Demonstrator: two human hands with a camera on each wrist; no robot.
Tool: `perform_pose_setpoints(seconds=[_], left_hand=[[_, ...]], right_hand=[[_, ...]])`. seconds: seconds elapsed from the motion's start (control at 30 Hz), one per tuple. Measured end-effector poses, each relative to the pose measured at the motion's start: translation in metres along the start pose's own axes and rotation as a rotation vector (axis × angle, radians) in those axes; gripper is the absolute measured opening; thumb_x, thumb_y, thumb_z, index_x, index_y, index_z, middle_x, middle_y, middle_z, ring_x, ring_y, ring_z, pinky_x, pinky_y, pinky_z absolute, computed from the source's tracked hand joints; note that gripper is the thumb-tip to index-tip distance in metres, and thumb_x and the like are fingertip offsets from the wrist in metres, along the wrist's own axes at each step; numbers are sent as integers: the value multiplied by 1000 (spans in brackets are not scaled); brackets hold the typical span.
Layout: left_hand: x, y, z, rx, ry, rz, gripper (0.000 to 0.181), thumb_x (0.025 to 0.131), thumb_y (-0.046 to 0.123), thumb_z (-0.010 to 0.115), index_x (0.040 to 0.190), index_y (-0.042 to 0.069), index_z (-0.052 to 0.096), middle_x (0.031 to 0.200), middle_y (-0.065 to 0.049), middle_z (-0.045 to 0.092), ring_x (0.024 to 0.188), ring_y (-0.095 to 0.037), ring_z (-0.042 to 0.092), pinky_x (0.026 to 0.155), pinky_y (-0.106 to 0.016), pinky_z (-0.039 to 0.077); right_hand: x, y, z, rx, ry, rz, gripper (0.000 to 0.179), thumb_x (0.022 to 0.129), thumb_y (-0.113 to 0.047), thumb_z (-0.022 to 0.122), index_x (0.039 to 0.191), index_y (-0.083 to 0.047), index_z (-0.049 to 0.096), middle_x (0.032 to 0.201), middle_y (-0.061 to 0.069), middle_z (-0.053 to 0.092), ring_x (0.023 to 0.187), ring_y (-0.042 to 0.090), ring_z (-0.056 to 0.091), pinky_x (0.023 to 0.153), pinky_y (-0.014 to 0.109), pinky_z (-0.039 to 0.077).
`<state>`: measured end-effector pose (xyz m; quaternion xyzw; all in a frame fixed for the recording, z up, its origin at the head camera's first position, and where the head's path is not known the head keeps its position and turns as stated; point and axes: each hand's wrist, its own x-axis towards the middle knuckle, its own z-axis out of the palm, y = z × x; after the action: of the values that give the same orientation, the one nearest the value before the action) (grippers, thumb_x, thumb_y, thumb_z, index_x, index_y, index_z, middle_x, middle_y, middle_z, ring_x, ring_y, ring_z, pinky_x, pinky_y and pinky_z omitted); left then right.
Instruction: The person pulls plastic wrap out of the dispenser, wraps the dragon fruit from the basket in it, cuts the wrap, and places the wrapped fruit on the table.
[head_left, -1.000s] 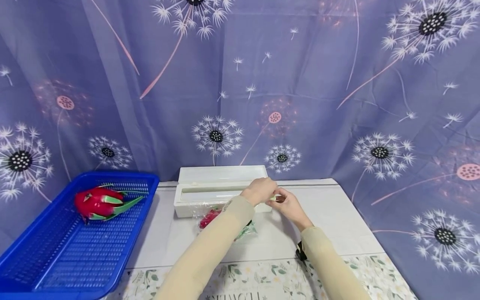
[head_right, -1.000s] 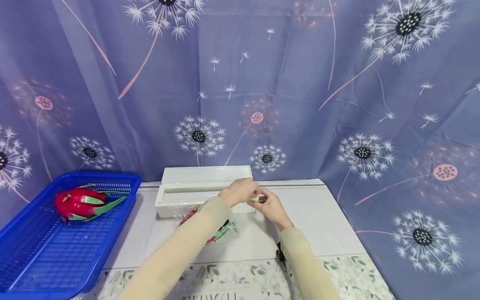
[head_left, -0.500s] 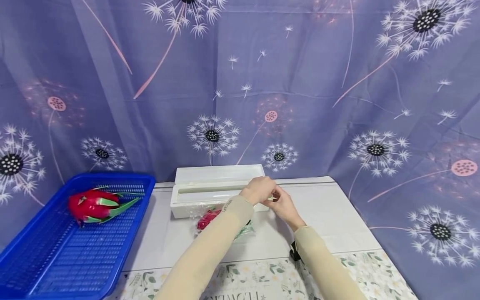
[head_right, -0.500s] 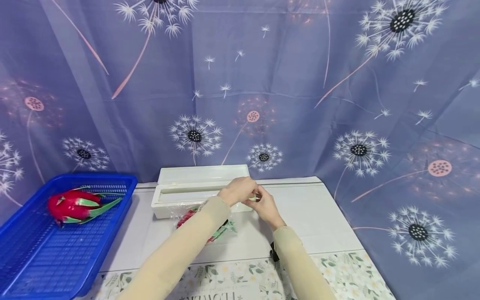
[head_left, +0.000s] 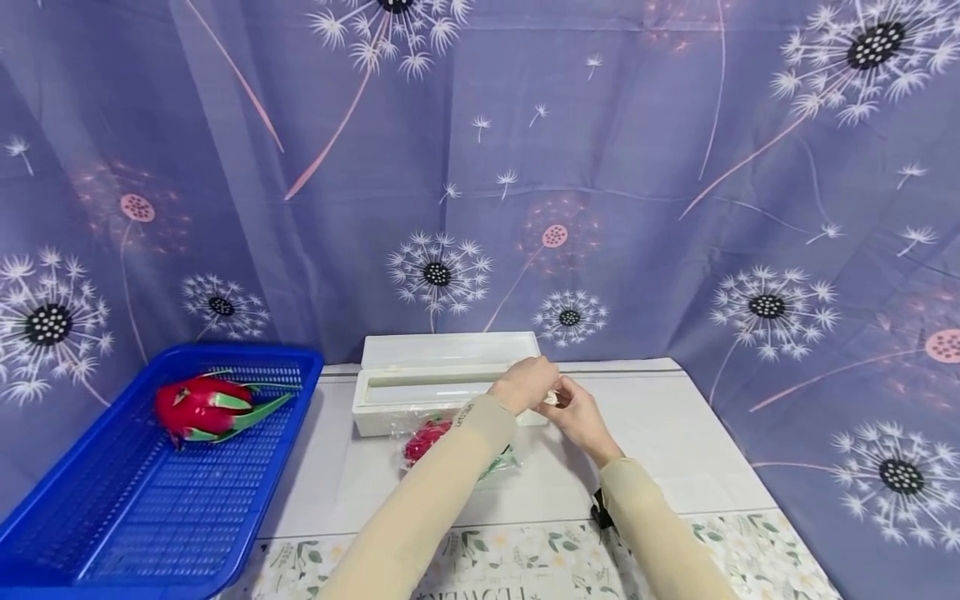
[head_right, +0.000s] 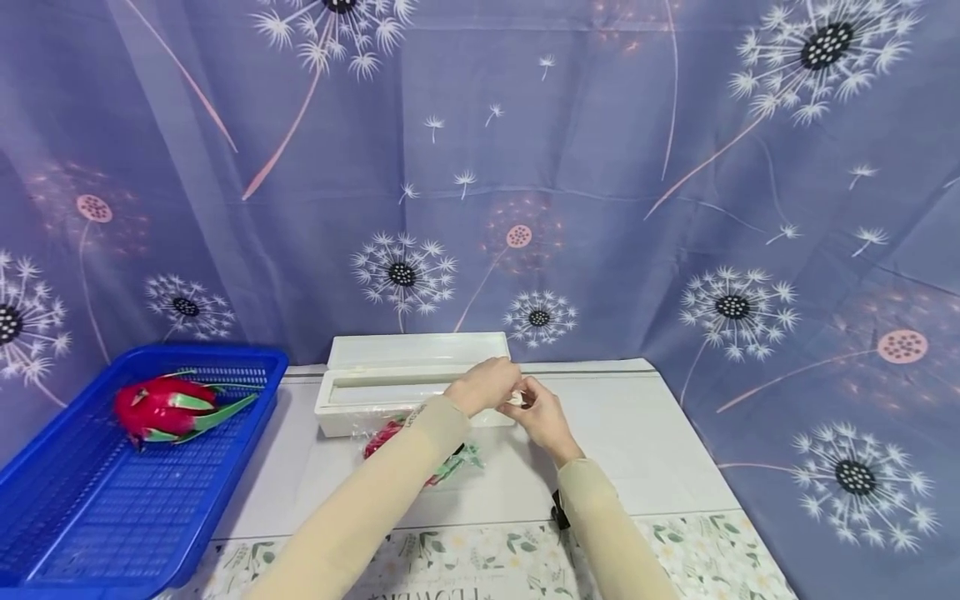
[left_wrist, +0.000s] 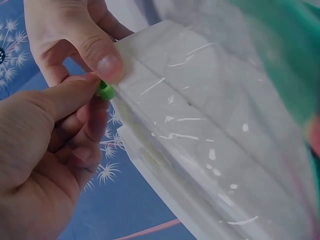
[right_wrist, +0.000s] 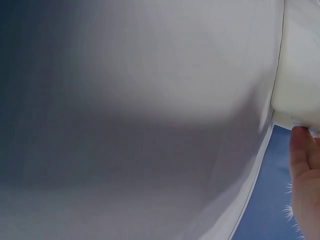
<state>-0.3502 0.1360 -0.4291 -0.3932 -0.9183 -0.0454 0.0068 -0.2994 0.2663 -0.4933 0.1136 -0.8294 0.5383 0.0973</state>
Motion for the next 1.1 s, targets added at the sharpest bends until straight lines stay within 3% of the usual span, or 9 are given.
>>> perform_pose_setpoints(seconds=[0.2,0.3,0.5,0.67,0.83,1.03,1.1], left_hand=[[-2,0,-1,-66,-16,-26,19,75,-6,72,83,12,70,85,0,68,72,-12,58,68,-22,49],[-4,-3,-1,-86,-35,-49,18,76,-2,76,89,11,72,88,1,68,76,-12,59,72,-23,50],[-6,-12,-1,-107,-70,-79,9,84,4,73,90,11,70,85,1,65,79,-13,60,73,-25,50],[-11,-21,-3,-248,-39,-97,8,83,5,74,79,11,70,77,4,64,75,-11,58,70,-22,48],[-17,-29,-1,-395,-9,-110,11,82,6,72,70,8,72,61,8,56,65,-11,47,66,-23,44],[-20,-36,3,-442,-14,-69,10,84,8,72,74,10,73,65,12,57,69,-9,48,100,-32,38],[-22,-38,4,-453,-15,-58,10,85,8,71,75,10,73,67,10,59,69,-9,50,101,-33,37]], right_hand=[[4,23,1,-14,5,-18,27,78,-1,81,97,-3,62,106,16,69,103,31,65,89,35,52],[7,38,3,-25,11,-6,29,78,-5,81,100,-5,63,108,13,69,104,29,65,89,31,52],[4,26,2,-21,2,28,29,79,-9,82,97,0,61,115,17,66,106,33,65,87,32,52],[0,7,-1,30,-13,28,30,80,-2,79,97,8,57,116,25,63,107,41,63,86,32,53],[3,20,0,19,-18,37,30,82,-7,79,99,4,57,118,23,64,109,37,62,84,27,53],[6,35,3,27,8,70,32,79,-11,82,98,-1,58,117,18,66,107,33,65,82,28,54],[6,36,4,44,12,63,33,78,-11,82,98,-1,58,117,19,66,107,34,64,82,29,54]])
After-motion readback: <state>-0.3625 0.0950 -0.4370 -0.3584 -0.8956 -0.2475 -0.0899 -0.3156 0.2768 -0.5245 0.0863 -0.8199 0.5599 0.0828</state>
